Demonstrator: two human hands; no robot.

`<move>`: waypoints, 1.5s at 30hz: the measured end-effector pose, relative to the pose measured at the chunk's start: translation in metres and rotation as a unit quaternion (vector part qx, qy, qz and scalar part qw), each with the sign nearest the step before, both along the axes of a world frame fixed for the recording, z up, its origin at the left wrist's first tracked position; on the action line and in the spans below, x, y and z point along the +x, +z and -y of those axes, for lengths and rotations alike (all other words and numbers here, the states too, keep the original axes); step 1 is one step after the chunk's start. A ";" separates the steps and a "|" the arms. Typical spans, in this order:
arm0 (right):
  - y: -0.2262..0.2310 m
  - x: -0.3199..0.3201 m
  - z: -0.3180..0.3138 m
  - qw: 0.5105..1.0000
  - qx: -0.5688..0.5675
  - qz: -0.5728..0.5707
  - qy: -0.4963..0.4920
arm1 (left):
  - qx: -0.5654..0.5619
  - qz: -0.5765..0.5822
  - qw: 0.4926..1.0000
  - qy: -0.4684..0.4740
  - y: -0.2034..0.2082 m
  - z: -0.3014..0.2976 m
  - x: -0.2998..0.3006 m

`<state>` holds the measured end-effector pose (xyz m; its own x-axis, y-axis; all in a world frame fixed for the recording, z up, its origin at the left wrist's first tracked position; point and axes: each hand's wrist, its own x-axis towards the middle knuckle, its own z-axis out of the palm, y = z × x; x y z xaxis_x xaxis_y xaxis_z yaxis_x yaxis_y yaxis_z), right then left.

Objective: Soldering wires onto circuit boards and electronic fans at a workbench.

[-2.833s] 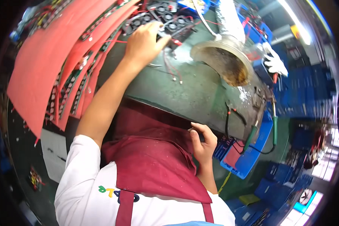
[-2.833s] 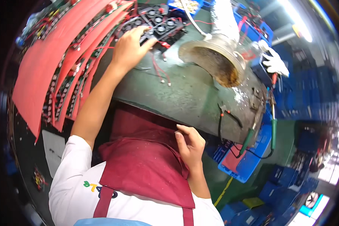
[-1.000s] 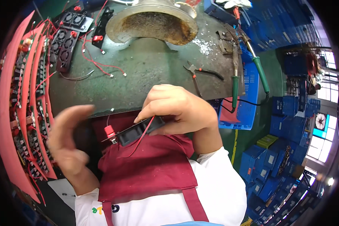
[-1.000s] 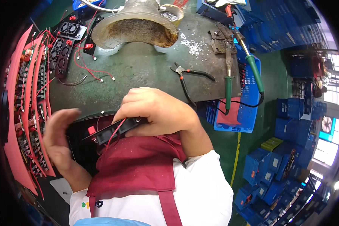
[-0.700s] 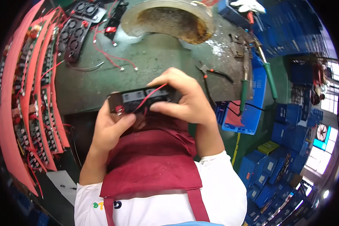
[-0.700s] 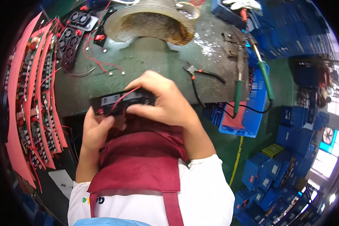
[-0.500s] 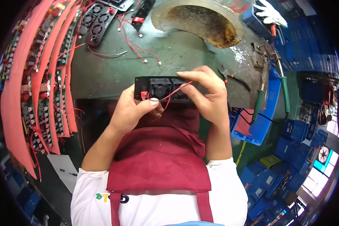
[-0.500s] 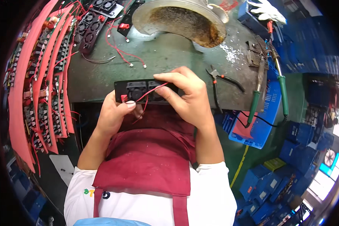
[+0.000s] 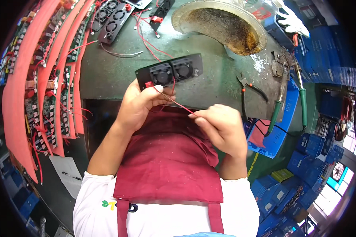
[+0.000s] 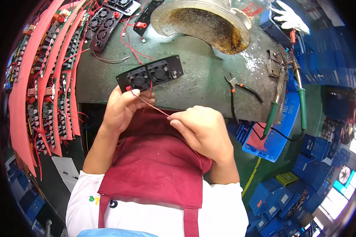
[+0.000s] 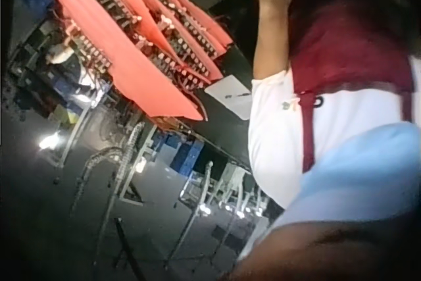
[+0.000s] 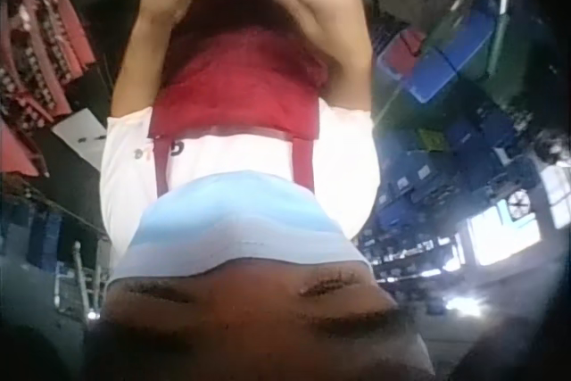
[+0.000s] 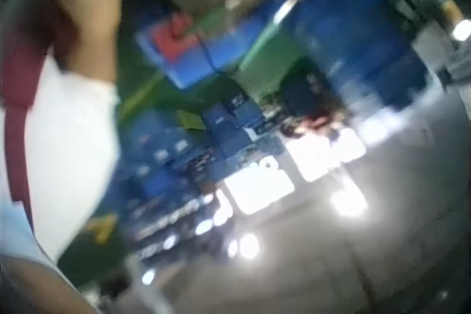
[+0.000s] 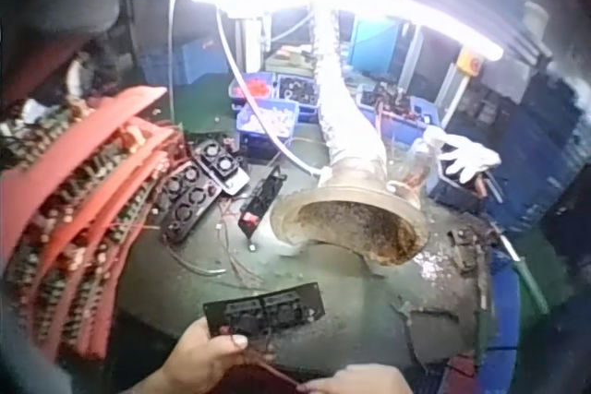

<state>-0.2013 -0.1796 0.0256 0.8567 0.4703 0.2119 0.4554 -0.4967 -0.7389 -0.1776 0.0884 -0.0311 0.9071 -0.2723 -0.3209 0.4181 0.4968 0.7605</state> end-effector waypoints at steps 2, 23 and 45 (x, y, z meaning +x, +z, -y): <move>-0.016 -0.006 0.004 0.993 -0.023 -0.114 0.012 | -0.042 -0.006 0.998 -0.037 0.001 0.004 0.002; -0.041 -0.016 0.018 0.961 0.234 -0.145 0.002 | 0.292 0.341 0.892 -0.051 0.034 0.055 -0.028; -0.052 -0.060 0.101 0.807 0.365 -0.460 -0.070 | 0.168 0.254 0.953 0.001 -0.020 0.048 0.049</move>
<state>-0.2614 -0.2809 -0.0263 0.8429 0.3933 -0.3672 -0.4751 0.2236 -0.8510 -0.1282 0.0402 -0.0515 0.9692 -0.2290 0.0906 -0.0468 0.1901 0.9806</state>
